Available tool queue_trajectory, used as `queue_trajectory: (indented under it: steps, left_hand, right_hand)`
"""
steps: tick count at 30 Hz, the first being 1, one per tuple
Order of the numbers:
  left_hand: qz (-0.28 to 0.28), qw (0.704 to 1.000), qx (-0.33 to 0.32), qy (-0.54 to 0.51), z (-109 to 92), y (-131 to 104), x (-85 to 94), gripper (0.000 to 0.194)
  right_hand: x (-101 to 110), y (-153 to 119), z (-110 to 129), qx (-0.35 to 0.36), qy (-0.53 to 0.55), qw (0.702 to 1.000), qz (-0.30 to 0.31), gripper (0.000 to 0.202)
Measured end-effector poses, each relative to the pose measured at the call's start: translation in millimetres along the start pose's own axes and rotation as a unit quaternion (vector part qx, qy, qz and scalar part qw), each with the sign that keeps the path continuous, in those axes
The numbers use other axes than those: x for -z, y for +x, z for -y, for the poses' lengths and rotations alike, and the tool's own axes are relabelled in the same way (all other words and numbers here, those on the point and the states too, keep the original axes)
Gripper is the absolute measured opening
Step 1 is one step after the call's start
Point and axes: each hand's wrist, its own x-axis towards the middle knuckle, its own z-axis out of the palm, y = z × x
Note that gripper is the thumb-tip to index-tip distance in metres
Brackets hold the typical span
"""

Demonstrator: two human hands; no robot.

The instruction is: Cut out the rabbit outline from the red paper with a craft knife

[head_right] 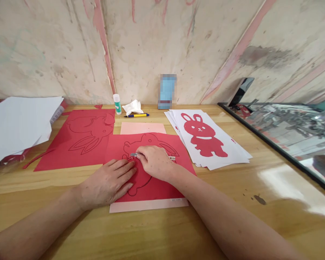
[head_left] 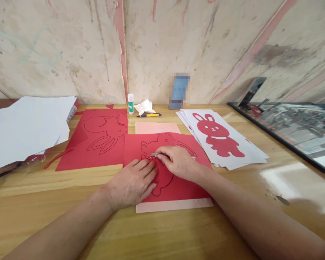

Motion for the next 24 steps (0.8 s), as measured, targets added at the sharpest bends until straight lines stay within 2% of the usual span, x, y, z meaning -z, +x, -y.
queue_trajectory:
  steps: [9,16,24]
  left_hand:
    - [0.04,0.998,0.055,-0.017,1.6,0.4,0.9,0.049]
    - [0.021,0.998,0.055,-0.02,1.4,-0.1,1.9,0.045]
    - [0.014,0.998,0.056,-0.035,8.7,-0.7,5.7,0.044]
  right_hand:
    - [-7.2,1.2,-0.8,-0.021,0.028,0.999,0.008,0.018]
    - [-5.6,1.8,-1.8,-0.028,0.041,0.999,0.008,0.019]
    - [-3.2,-1.0,-3.6,-0.018,-0.052,0.998,-0.006,0.018]
